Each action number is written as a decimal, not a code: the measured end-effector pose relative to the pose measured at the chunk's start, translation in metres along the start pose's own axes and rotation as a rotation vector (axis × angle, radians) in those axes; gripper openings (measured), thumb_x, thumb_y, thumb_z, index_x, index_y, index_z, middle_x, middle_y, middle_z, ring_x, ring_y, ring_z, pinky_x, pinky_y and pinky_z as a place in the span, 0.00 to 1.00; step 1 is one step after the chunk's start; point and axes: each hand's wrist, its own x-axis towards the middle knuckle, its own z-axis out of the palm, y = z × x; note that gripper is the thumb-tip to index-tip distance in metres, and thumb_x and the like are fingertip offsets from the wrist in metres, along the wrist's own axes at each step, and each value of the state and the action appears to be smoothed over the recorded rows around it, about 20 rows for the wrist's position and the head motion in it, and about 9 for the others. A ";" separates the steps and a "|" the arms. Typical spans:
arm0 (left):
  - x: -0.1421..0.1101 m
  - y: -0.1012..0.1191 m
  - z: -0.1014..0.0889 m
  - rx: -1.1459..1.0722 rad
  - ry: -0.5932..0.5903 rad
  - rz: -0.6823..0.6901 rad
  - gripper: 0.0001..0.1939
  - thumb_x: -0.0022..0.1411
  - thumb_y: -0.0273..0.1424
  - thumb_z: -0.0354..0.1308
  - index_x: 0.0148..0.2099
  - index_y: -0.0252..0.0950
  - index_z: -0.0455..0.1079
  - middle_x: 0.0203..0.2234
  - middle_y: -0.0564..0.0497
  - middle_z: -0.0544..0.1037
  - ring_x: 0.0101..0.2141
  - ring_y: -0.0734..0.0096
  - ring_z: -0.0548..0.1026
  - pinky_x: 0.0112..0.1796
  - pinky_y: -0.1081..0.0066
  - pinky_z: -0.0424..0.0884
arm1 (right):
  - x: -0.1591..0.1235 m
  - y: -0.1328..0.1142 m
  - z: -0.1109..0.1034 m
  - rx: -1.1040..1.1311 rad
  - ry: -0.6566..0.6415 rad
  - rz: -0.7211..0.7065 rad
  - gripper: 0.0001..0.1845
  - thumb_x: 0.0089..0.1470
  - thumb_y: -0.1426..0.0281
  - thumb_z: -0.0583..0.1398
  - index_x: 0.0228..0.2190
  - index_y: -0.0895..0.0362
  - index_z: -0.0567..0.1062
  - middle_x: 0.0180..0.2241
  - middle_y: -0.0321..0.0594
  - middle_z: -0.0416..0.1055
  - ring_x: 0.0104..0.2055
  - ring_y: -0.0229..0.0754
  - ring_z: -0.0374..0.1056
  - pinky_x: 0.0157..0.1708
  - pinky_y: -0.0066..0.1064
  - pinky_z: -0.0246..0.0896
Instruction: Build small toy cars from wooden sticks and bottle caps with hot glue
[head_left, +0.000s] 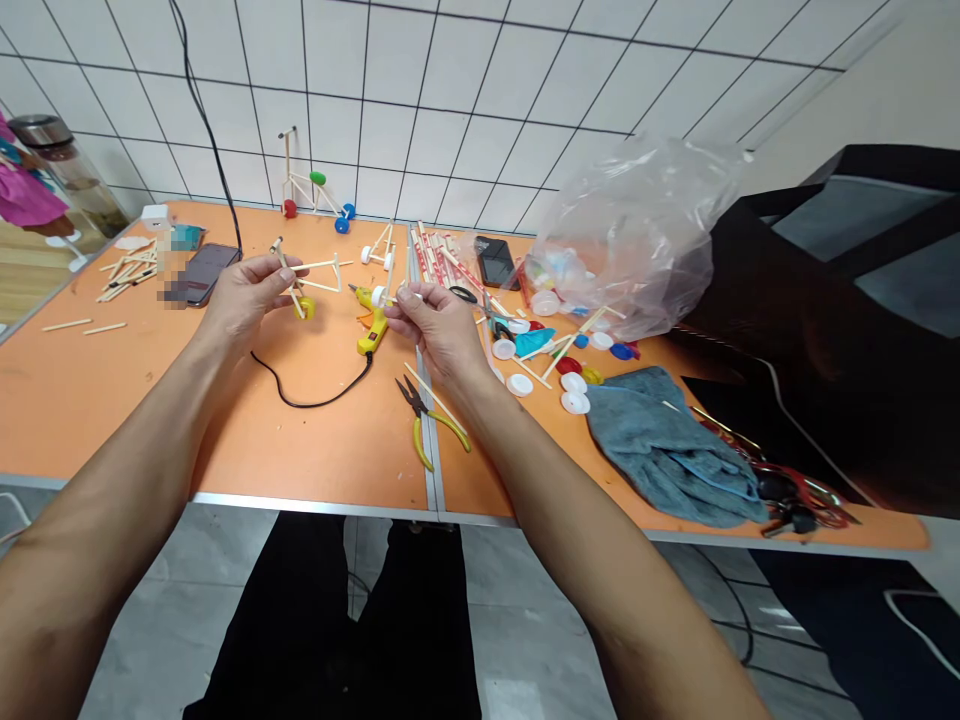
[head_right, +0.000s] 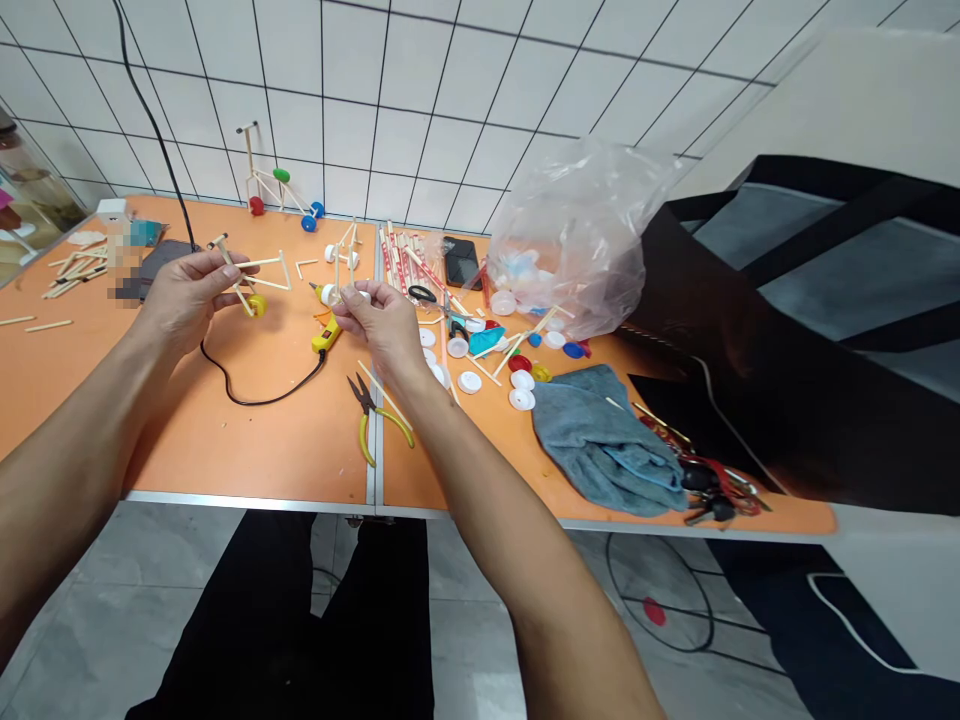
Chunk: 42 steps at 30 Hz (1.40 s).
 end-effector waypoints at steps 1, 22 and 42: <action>0.000 0.000 0.000 0.002 0.008 0.002 0.20 0.50 0.45 0.83 0.38 0.40 0.84 0.42 0.43 0.90 0.47 0.53 0.88 0.44 0.61 0.88 | 0.000 -0.001 0.000 -0.005 0.004 -0.001 0.19 0.56 0.65 0.83 0.33 0.52 0.79 0.29 0.28 0.80 0.35 0.32 0.83 0.37 0.19 0.82; 0.001 0.003 -0.003 -0.002 0.043 -0.010 0.17 0.54 0.41 0.81 0.41 0.39 0.85 0.44 0.43 0.91 0.45 0.57 0.88 0.44 0.62 0.88 | 0.000 -0.001 -0.001 -0.025 0.001 0.013 0.21 0.55 0.61 0.84 0.32 0.53 0.79 0.30 0.30 0.82 0.35 0.33 0.84 0.37 0.18 0.82; 0.002 -0.001 -0.004 -0.028 0.034 0.018 0.18 0.51 0.43 0.81 0.41 0.39 0.86 0.43 0.43 0.91 0.43 0.58 0.87 0.41 0.62 0.87 | 0.002 0.003 -0.002 0.006 -0.035 0.001 0.20 0.59 0.62 0.82 0.34 0.54 0.79 0.32 0.30 0.84 0.36 0.33 0.86 0.36 0.18 0.82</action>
